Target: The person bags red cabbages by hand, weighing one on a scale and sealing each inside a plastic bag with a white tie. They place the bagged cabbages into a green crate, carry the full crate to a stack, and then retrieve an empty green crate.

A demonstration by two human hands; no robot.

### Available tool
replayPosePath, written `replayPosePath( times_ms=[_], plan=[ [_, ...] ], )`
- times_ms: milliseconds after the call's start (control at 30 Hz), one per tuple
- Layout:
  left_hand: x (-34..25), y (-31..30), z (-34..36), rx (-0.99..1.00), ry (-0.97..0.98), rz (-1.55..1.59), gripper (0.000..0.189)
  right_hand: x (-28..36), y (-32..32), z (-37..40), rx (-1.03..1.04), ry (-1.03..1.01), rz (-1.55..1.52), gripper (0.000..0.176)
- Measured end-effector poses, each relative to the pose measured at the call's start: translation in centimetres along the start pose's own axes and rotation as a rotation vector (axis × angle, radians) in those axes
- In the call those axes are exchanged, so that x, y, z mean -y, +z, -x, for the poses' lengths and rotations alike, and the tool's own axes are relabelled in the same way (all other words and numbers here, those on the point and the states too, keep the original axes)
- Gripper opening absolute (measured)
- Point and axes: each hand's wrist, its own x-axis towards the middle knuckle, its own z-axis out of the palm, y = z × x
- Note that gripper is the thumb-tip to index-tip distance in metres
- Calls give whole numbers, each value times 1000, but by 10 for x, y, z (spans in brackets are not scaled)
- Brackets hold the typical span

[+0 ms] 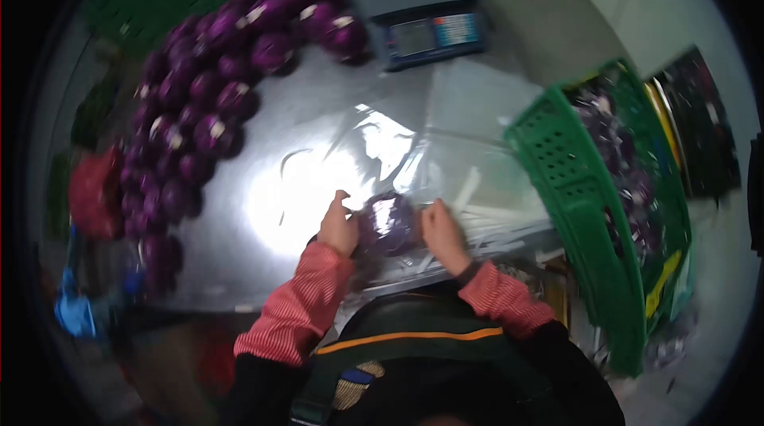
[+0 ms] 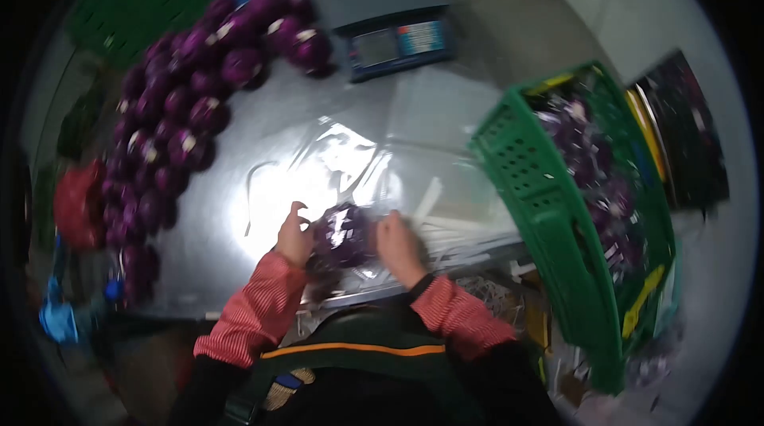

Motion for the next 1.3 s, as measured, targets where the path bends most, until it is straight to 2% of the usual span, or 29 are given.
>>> replayPosePath(
  times_ms=[33, 67, 100, 133, 167, 200, 233, 267, 300, 333, 467, 533, 600, 667, 700, 733, 767, 800, 833, 867, 900, 933, 967, 1000, 1067, 1133, 1200, 1267, 1300],
  plan=[
    [6, 2, -2, 1, 18, 108, 34, -6, 8, -2, -42, -3, -105, 13],
    [21, 8, -11, 46, -63, 184, 39, -12, 15, -5, -84, -12, -208, 16],
    [25, 10, -16, 69, -146, 325, 41, -5, 5, -2, 2, 67, -294, 15],
    [28, 5, -20, 131, -169, 377, 32, 3, -5, 2, 88, 136, -388, 15],
    [64, 18, -37, 100, -99, 348, 20, -7, 10, 4, 19, 49, -475, 16],
    [5, -7, -17, 138, -198, 341, 16, -19, 20, 3, -47, -45, -557, 17],
    [24, -3, -27, 131, 20, 264, 16, -13, -1, 5, -32, -42, -627, 21],
    [-7, -13, -13, 239, -165, 549, 18, 1, -30, 12, -9, -43, -696, 25],
    [-45, -20, 1, 252, -197, 644, 21, 6, -59, 13, 60, 22, -813, 35],
    [-82, -24, 12, 262, -233, 739, 24, 11, -93, 14, 33, -51, -810, 36],
    [-200, -22, 21, 379, -37, 753, 34, 14, -232, 31, -95, -316, -877, 44],
    [-271, -14, 24, 507, 125, 777, 37, 2, -301, 39, -77, -250, -701, 46],
    [-323, 15, 10, 488, 275, 647, 47, -9, -352, 44, -214, -228, -744, 44],
    [-380, 42, -3, 575, 323, 538, 60, -39, -393, 45, -177, -83, -872, 39],
    [-402, 57, -11, 600, 460, 396, 66, -57, -405, 42, -174, -11, -970, 40],
    [-433, 69, 10, 602, 335, 496, 72, -78, -410, 36, -167, 68, -1068, 43],
    [-446, 88, -5, 731, 322, 467, 76, -114, -411, 30, -112, 122, -1138, 44],
    [-461, 110, -12, 762, 235, 417, 78, -138, -409, 24, -51, 175, -1205, 46],
    [-472, 131, -21, 803, 190, 255, 78, -132, -408, 24, -78, 392, -1217, 43],
    [-472, 141, -24, 774, 547, -29, 64, -150, -396, 15, -52, 337, -1291, 38],
    [-472, 150, -25, 638, 895, -291, 53, -188, -384, 4, 61, 322, -1349, 37],
    [-459, 142, -16, 630, 1054, -304, 44, -226, -372, -7, 176, 311, -1400, 36],
    [-447, 134, -7, 608, 1218, -314, 35, -197, -363, -5, 56, 336, -1419, 25],
    [-434, 127, 3, 574, 1377, -318, 29, -240, -341, -26, 143, 486, -1541, 25],
    [-420, 148, -1, 613, 1351, -385, 25, -270, -334, -40, 136, 539, -1365, 25],
    [-424, 153, 5, 532, 1326, -310, 25, -304, -344, -51, 102, 577, -1067, 26],
    [-426, 147, 9, 416, 1299, -153, 27, -338, -370, -54, 138, 541, -421, 27],
    [-403, 123, 18, 282, 1317, 71, 28, -357, -396, -56, 273, 312, 533, 28],
    [-381, 106, 19, 202, 1320, 193, 29, -361, -399, -57, 295, 173, 886, 29]
  ],
)
